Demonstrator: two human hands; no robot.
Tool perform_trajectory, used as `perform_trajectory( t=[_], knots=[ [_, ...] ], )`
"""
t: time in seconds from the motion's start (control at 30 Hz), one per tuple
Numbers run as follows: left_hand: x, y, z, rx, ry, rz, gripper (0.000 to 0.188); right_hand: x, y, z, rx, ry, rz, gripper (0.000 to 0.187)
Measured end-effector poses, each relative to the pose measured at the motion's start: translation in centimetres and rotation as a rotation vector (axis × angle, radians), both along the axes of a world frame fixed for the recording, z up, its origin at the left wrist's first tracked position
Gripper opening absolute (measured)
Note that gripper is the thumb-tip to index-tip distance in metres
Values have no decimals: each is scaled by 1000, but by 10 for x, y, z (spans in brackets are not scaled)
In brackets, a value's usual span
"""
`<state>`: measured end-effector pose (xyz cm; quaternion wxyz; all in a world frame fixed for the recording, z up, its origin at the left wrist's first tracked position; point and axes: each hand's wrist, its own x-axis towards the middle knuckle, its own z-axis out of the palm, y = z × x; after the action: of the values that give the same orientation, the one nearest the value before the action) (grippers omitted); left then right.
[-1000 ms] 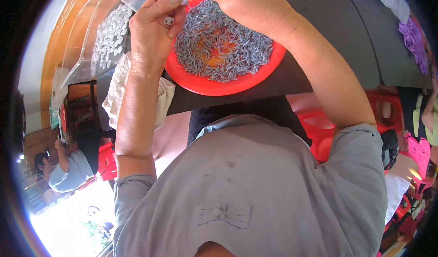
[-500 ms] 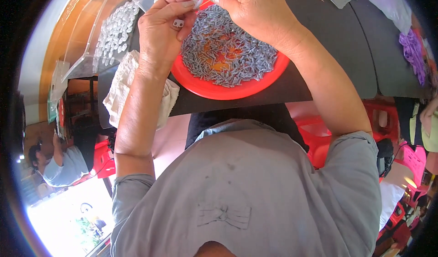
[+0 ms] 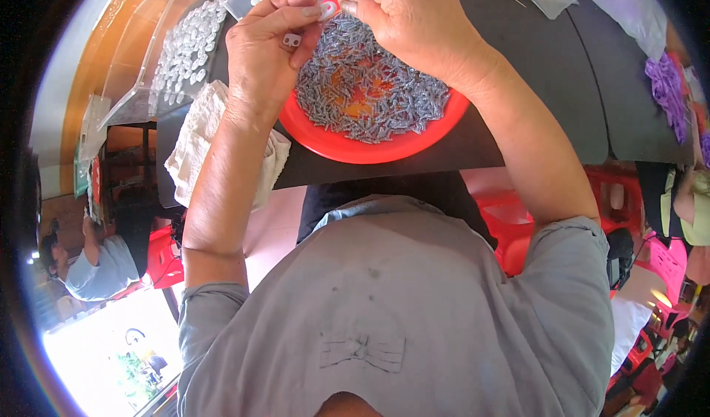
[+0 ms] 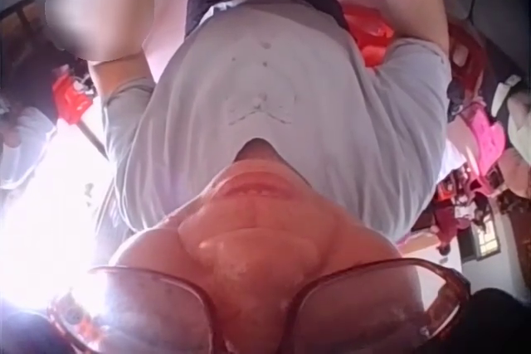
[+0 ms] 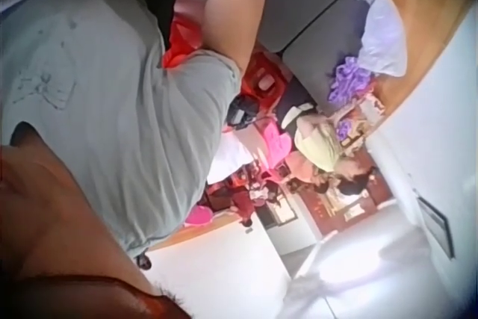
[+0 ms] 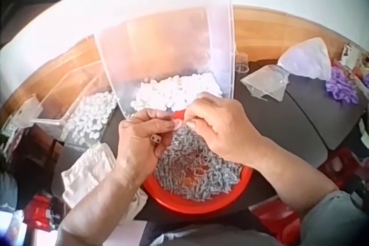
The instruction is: Assembling small white plastic components by inserting small pins or springs.
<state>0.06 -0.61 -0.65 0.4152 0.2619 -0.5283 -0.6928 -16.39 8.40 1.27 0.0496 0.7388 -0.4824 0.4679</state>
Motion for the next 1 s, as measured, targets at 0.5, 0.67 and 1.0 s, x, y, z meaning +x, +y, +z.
perform_trajectory(
  t=[0.5, 0.67, 1.0],
  knots=[
    [-1, -3, -1, 19, -27, 5, 16, -12, -28, -18, -282, -171, 512, 5],
    [4, -8, -5, 56, 22, -79, 23, -8, 0, 9, 239, -118, 86, 5],
    [6, -14, -9, 73, -13, -58, 24, -16, 11, 21, 396, 213, -173, 8]
  ],
)
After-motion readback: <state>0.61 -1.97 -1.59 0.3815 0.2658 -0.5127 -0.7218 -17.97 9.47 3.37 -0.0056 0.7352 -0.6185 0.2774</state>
